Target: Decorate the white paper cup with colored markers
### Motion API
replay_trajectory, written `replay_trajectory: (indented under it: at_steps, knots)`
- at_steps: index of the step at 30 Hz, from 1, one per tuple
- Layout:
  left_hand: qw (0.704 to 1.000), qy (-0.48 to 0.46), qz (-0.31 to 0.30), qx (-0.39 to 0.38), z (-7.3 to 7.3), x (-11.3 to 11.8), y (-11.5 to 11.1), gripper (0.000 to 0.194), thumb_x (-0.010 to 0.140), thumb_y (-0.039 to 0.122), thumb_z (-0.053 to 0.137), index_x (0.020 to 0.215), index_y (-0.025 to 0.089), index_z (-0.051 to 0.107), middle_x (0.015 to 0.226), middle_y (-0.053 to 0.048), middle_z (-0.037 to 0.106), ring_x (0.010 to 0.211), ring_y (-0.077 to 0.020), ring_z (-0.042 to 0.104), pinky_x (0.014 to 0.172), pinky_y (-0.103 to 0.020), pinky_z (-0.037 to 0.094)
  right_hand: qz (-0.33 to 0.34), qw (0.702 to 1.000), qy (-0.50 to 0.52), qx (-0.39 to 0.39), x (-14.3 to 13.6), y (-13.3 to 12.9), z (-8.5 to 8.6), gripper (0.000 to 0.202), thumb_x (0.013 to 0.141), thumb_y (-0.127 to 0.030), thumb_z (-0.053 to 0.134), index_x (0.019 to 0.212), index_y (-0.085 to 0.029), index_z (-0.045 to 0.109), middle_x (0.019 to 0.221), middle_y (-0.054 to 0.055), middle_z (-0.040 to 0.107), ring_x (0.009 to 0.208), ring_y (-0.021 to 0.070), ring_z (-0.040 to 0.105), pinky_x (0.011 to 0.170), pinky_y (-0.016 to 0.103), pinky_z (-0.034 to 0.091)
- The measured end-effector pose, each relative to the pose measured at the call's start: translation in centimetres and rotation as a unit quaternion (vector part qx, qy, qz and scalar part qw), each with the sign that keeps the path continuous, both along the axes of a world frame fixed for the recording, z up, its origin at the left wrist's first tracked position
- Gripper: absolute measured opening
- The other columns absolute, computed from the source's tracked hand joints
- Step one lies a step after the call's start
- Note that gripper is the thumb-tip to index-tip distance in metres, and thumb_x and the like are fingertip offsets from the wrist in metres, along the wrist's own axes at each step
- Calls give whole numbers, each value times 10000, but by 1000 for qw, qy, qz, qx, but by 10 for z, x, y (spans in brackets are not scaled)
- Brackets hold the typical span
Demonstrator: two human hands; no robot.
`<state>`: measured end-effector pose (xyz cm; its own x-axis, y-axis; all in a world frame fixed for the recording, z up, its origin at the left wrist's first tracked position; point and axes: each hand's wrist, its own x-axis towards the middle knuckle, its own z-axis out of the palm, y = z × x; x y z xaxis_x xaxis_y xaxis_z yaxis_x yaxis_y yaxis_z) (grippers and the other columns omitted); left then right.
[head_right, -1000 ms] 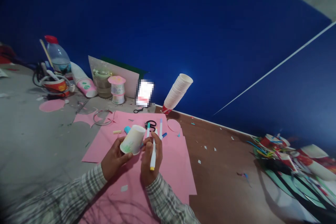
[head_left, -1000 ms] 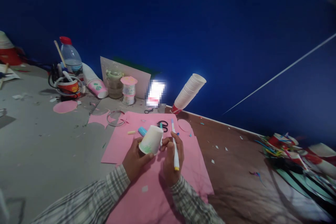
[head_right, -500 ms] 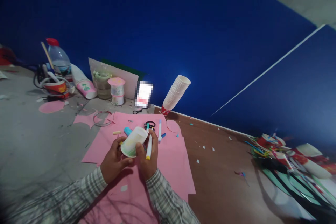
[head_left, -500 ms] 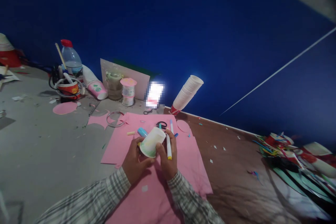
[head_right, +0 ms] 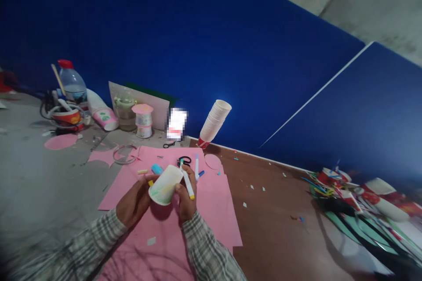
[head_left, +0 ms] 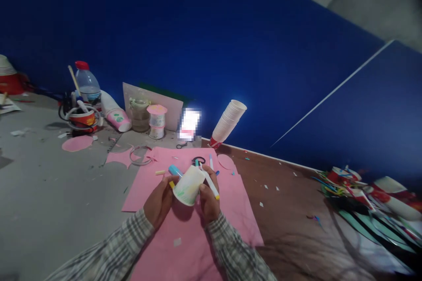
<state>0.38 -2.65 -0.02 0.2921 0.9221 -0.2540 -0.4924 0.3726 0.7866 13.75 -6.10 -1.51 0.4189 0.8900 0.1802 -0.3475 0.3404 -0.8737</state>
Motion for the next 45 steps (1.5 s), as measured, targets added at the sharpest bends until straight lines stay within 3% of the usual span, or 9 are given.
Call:
replay_trajectory:
  at_steps: [6, 12, 15, 19, 23, 30, 36, 40, 45]
  knots:
    - [998, -2, 63, -26, 1, -9, 13, 389, 510, 234, 585, 891, 154, 597, 729, -67, 603, 600, -211, 557, 456, -296, 461, 4, 999, -31, -8, 1, 2, 1, 466, 599, -241, 556, 1065, -237, 559, 795, 25, 635, 676, 252, 573, 580, 328, 455]
    - [998, 12, 66, 21, -8, -11, 18, 355, 546, 255, 576, 887, 158, 586, 666, -46, 584, 406, -166, 489, 288, -273, 380, -5, 999, -34, -20, 4, 4, 0, 449, 616, -244, 592, 1064, -253, 562, 782, 5, 622, 660, 231, 558, 569, 303, 455]
    - [997, 13, 59, 41, -15, -11, 18, 357, 545, 233, 577, 896, 167, 583, 609, -29, 575, 392, -174, 492, 289, -282, 379, -58, 994, -91, -13, 6, 3, 4, 432, 649, -247, 583, 1081, -259, 561, 862, 16, 623, 721, 242, 574, 624, 331, 472]
    - [995, 33, 40, 90, -23, -12, 17, 345, 585, 255, 559, 919, 173, 580, 629, -37, 573, 423, -186, 520, 299, -284, 389, -176, 948, -265, -2, 9, 3, 10, 456, 690, -211, 582, 1142, -243, 533, 1073, 72, 592, 966, 310, 560, 829, 440, 442]
    - [993, 50, 38, 99, -26, -9, 15, 344, 590, 262, 577, 928, 196, 569, 622, -15, 558, 385, -160, 491, 295, -279, 383, -208, 916, -343, -5, 9, 6, 7, 501, 694, -172, 606, 1181, -236, 505, 1140, 98, 577, 1062, 330, 531, 910, 483, 400]
    - [992, 53, 44, 108, -19, -6, 12, 320, 569, 277, 607, 874, 190, 563, 617, -16, 566, 385, -156, 496, 293, -277, 416, -155, 915, -371, 28, 11, 3, 4, 523, 719, -186, 573, 1224, -242, 451, 1169, 101, 561, 1080, 339, 540, 927, 495, 411]
    - [982, 78, 109, 133, -9, -20, 24, 315, 576, 330, 610, 845, 169, 575, 610, -33, 602, 387, -159, 493, 272, -264, 402, -75, 908, -401, 99, 7, -11, 13, 541, 720, -200, 543, 1244, -278, 432, 1134, 85, 564, 1019, 341, 560, 870, 488, 458]
    - [975, 82, 153, 141, -3, -29, 32, 277, 583, 303, 619, 815, 155, 586, 625, -51, 646, 383, -129, 476, 313, -245, 391, 24, 884, -452, 117, -1, -15, 15, 515, 709, -212, 563, 1212, -266, 468, 1013, 74, 579, 900, 325, 571, 795, 470, 485]
    - [976, 71, 154, 138, -2, -31, 35, 261, 576, 279, 628, 795, 141, 591, 598, -68, 671, 374, -128, 466, 323, -247, 380, 15, 836, -533, 132, -3, -10, 12, 559, 681, -161, 593, 1218, -256, 469, 997, 81, 600, 851, 315, 533, 780, 493, 460]
